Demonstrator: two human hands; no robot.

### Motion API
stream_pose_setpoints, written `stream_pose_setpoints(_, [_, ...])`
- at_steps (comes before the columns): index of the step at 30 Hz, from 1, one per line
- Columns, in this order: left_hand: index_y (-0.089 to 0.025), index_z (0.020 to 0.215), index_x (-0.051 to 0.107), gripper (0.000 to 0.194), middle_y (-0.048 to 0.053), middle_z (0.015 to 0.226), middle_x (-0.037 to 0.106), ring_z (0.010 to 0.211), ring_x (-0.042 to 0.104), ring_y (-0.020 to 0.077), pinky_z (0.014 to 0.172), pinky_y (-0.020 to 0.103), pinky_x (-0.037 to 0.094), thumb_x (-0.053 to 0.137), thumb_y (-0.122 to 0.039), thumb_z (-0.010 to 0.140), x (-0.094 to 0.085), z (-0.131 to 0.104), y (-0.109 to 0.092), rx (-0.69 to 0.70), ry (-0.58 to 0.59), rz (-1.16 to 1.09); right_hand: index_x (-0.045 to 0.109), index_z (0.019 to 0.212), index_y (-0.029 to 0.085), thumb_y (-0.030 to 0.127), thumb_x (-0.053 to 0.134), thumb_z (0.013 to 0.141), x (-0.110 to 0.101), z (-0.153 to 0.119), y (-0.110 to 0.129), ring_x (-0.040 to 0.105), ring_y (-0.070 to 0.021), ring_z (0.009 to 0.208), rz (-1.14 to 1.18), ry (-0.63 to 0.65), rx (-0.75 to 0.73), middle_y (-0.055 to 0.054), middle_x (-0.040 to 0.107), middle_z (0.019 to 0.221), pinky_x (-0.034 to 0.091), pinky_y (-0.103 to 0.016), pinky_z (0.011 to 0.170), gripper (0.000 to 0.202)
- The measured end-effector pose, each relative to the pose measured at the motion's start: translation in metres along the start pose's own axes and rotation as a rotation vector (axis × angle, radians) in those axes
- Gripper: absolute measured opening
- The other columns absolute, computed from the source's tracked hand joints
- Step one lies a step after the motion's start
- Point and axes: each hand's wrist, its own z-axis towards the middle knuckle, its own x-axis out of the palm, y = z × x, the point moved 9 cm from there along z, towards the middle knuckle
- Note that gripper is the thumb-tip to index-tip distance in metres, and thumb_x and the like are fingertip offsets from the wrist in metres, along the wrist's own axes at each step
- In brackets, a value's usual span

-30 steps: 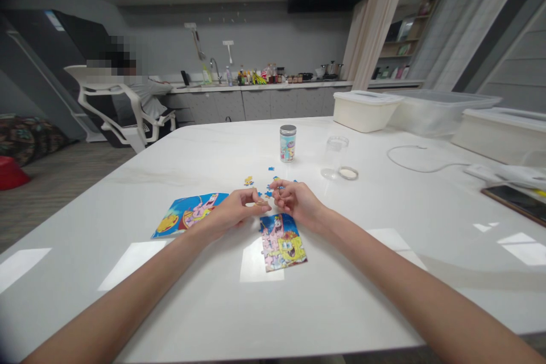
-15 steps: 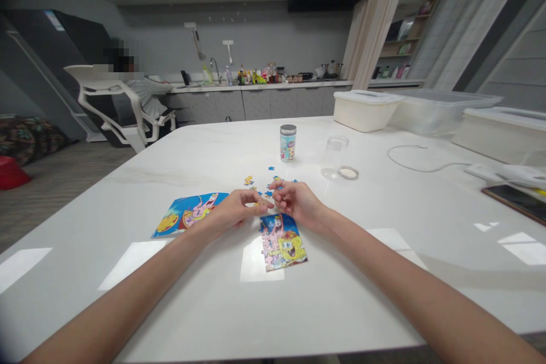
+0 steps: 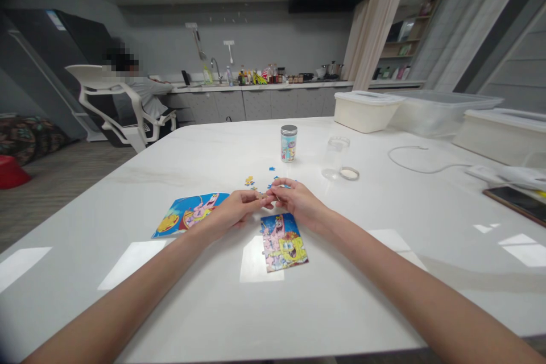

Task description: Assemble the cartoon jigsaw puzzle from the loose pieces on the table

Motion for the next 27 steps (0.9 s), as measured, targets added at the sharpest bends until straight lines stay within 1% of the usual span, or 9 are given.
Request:
stream_pose_setpoints(2, [-0.014, 0.084, 0.067, 0.028, -0.001, 0.065, 0.06, 0.037, 0.022, 0.0016, 0.036, 0.021, 0.019, 0.062, -0.041, 0.082, -0.0003, -0.0008, 0.0, -0.024, -0.013, -0.009, 0.056, 0.081, 0.018, 0.014, 0.065, 0.08, -0.0004, -0.0001, 0.0004, 0.059, -0.0093, 0.067, 0.003, -0.012, -0.003, -0.003, 0.066, 0.08, 0.045, -0.02, 0.057, 0.01])
stream_pose_setpoints(5, [-0.014, 0.085, 0.067, 0.02, -0.007, 0.048, 0.045, 0.037, 0.019, 0.003, 0.037, 0.021, 0.019, 0.061, -0.033, 0.083, -0.0011, -0.002, 0.0014, -0.068, -0.034, -0.027, 0.055, 0.08, 0.018, 0.012, 0.061, 0.082, -0.0006, -0.0009, 0.0009, 0.058, -0.0085, 0.063, 0.009, -0.024, 0.006, -0.004, 0.068, 0.083, 0.046, -0.02, 0.055, 0.008])
stream_pose_setpoints(8, [-0.015, 0.084, 0.067, 0.017, -0.008, 0.045, 0.038, 0.036, 0.018, 0.0035, 0.037, 0.021, 0.019, 0.059, -0.03, 0.084, -0.0021, -0.0025, 0.0022, -0.091, -0.047, -0.039, 0.055, 0.08, 0.018, 0.012, 0.06, 0.082, -0.0002, -0.001, 0.0015, 0.054, -0.0075, 0.057, 0.009, -0.02, 0.008, -0.006, 0.068, 0.086, 0.045, -0.02, 0.052, 0.008])
stream_pose_setpoints(11, [-0.015, 0.083, 0.067, 0.021, -0.005, 0.052, 0.048, 0.036, 0.019, 0.0026, 0.036, 0.022, 0.017, 0.057, -0.034, 0.086, -0.0023, -0.0028, 0.0016, -0.095, -0.051, -0.049, 0.054, 0.08, 0.018, 0.014, 0.06, 0.081, -0.0009, 0.0001, 0.0006, 0.052, -0.0072, 0.054, 0.021, -0.019, 0.01, -0.004, 0.068, 0.085, 0.043, -0.02, 0.05, 0.007])
stream_pose_setpoints(14, [-0.015, 0.089, 0.067, 0.022, 0.001, 0.073, 0.062, 0.037, 0.021, 0.001, 0.036, 0.022, 0.017, 0.056, -0.033, 0.086, -0.0025, -0.0033, 0.0004, -0.092, -0.061, -0.068, 0.054, 0.083, 0.018, 0.012, 0.061, 0.077, -0.003, 0.0007, 0.0001, 0.05, -0.0073, 0.053, 0.031, -0.034, 0.007, -0.002, 0.067, 0.081, 0.041, -0.02, 0.05, 0.011])
stream_pose_setpoints(17, [-0.014, 0.094, 0.065, 0.024, 0.005, 0.088, 0.065, 0.037, 0.021, 0.0004, 0.035, 0.022, 0.017, 0.053, -0.034, 0.088, -0.0027, -0.0037, -0.0003, -0.09, -0.069, -0.094, 0.055, 0.085, 0.018, 0.01, 0.063, 0.073, -0.0049, 0.0001, 0.0017, 0.046, -0.0066, 0.052, 0.021, -0.057, -0.004, 0.0, 0.065, 0.073, 0.037, -0.019, 0.049, 0.016])
stream_pose_setpoints(20, [-0.013, 0.094, 0.064, 0.029, 0.007, 0.09, 0.065, 0.037, 0.02, 0.0005, 0.035, 0.022, 0.017, 0.05, -0.037, 0.089, -0.0028, -0.0038, 0.0016, -0.11, -0.068, -0.121, 0.055, 0.084, 0.017, 0.009, 0.062, 0.071, -0.0062, -0.0011, 0.0025, 0.043, -0.006, 0.05, 0.028, -0.085, 0.005, 0.003, 0.059, 0.065, 0.034, -0.018, 0.048, 0.017])
stream_pose_setpoints(24, [-0.012, 0.094, 0.064, 0.032, 0.007, 0.09, 0.064, 0.039, 0.02, 0.0012, 0.036, 0.022, 0.016, 0.05, -0.04, 0.089, -0.0041, -0.003, 0.0042, -0.124, -0.076, -0.161, 0.055, 0.082, 0.017, 0.008, 0.059, 0.068, -0.0062, -0.0027, 0.0011, 0.041, -0.0067, 0.049, 0.05, -0.103, 0.047, 0.004, 0.054, 0.061, 0.032, -0.02, 0.048, 0.017])
stream_pose_setpoints(27, [-0.013, 0.09, 0.064, 0.03, 0.004, 0.081, 0.063, 0.04, 0.019, 0.0019, 0.036, 0.022, 0.016, 0.052, -0.04, 0.088, -0.0044, -0.002, 0.006, -0.124, -0.074, -0.15, 0.055, 0.081, 0.017, 0.009, 0.059, 0.068, -0.0049, -0.0037, 0.0009, 0.041, -0.0075, 0.049, 0.06, -0.097, 0.066, 0.004, 0.052, 0.06, 0.032, -0.021, 0.047, 0.016])
